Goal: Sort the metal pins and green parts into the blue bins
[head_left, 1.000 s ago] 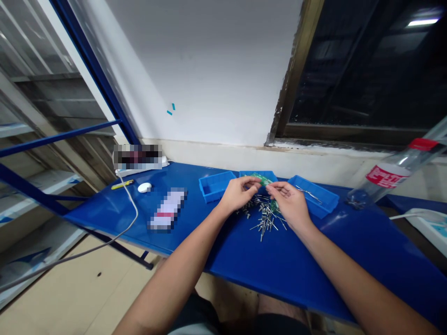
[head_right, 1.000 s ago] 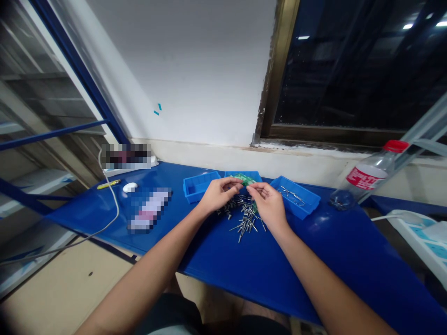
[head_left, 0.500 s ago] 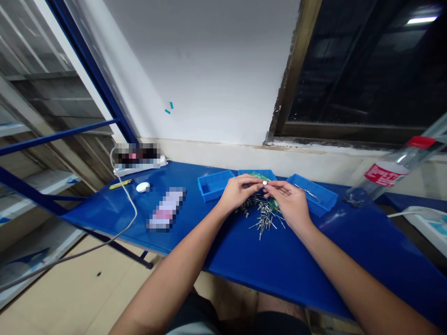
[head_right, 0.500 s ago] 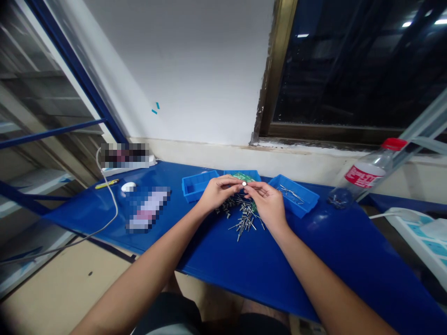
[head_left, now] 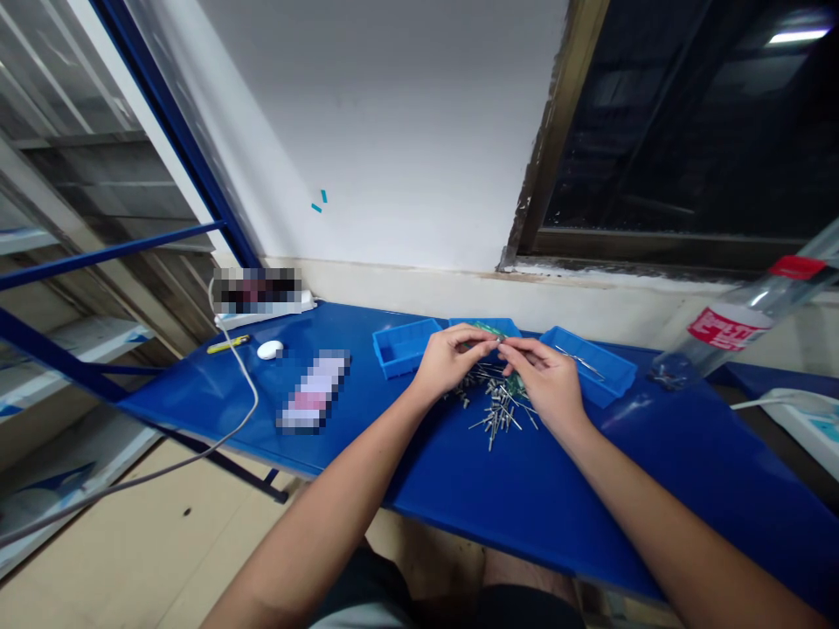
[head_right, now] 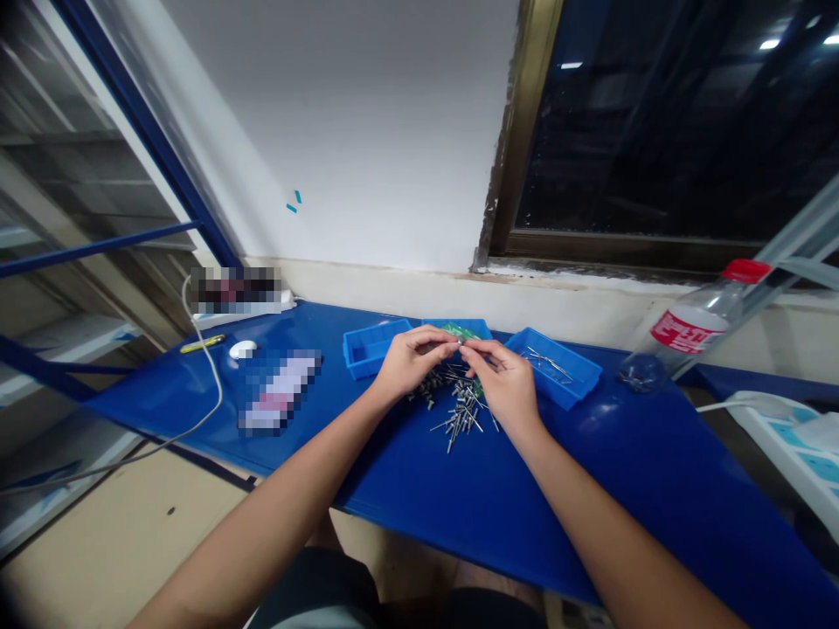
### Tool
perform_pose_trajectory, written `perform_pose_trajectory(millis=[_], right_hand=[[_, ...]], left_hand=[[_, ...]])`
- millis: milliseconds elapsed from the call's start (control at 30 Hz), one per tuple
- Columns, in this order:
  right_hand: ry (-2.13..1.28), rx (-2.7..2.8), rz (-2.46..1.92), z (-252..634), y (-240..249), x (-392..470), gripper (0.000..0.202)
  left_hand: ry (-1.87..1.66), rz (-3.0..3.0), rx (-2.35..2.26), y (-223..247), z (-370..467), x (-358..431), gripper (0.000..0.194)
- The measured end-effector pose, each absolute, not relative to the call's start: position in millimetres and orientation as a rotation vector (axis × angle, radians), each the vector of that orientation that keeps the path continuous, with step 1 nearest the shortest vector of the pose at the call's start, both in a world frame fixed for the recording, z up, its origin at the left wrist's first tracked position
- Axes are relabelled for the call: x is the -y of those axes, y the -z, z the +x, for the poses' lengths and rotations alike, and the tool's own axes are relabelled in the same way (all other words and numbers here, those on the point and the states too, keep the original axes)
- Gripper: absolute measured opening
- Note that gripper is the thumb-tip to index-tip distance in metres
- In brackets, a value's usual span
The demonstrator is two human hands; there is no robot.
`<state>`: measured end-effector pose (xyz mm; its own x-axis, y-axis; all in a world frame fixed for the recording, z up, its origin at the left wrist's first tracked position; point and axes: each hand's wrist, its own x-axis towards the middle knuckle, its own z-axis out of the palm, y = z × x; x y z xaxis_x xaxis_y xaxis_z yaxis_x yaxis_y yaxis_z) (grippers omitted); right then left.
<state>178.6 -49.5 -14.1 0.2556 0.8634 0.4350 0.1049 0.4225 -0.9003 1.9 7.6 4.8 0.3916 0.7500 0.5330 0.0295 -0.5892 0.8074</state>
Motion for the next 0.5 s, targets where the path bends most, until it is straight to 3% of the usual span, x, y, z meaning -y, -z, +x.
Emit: perform_pose_trajectory(millis=[300, 500], right_hand=[[-0.539, 1.325, -0.994, 176.9, 12.1, 54.0, 0.023], [-0.56, 1.325, -1.002, 176.1, 11.4, 55.4, 0.023]], left_hand=[[-1.153, 1.619, -0.63, 0.2, 6.7, -12.3, 0.029], [-1.255, 1.746, -0.65, 0.0, 3.8, -11.5, 0.022]])
